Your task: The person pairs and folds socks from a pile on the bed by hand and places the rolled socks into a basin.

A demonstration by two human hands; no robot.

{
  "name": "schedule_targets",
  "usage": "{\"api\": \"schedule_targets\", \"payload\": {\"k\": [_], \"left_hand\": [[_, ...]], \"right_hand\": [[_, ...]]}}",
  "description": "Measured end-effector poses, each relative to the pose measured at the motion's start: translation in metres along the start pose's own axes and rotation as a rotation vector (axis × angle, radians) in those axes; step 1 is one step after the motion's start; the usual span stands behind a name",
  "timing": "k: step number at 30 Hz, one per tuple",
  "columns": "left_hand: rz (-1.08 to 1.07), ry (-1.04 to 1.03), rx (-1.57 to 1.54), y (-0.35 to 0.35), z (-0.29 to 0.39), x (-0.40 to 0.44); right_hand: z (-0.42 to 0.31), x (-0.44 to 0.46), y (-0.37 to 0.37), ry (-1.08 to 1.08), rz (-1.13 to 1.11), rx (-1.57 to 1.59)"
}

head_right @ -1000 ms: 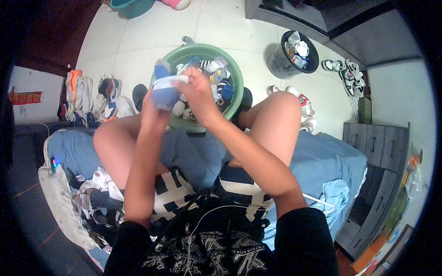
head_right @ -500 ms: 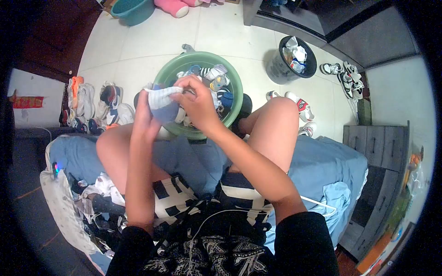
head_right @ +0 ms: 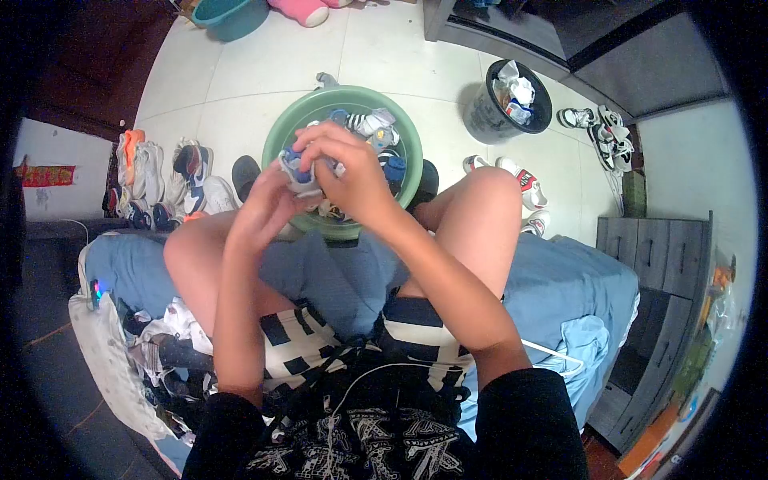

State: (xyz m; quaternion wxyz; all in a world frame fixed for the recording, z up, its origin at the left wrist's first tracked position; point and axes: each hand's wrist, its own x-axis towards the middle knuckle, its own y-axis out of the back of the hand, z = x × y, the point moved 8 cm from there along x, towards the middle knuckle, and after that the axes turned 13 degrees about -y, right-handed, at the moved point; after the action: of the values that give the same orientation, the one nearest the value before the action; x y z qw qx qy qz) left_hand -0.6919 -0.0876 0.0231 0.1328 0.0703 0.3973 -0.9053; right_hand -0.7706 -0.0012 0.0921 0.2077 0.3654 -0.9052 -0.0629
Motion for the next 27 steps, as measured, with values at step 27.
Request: {"api": "schedule_targets", "payload": {"k": [27], "left_hand": [[0.295,-0.546,1.052,0.024,0.052,-0.001]], "right_hand": [[0.001,-0.001,0.020,-0.120,0.158,-0.199]]}}
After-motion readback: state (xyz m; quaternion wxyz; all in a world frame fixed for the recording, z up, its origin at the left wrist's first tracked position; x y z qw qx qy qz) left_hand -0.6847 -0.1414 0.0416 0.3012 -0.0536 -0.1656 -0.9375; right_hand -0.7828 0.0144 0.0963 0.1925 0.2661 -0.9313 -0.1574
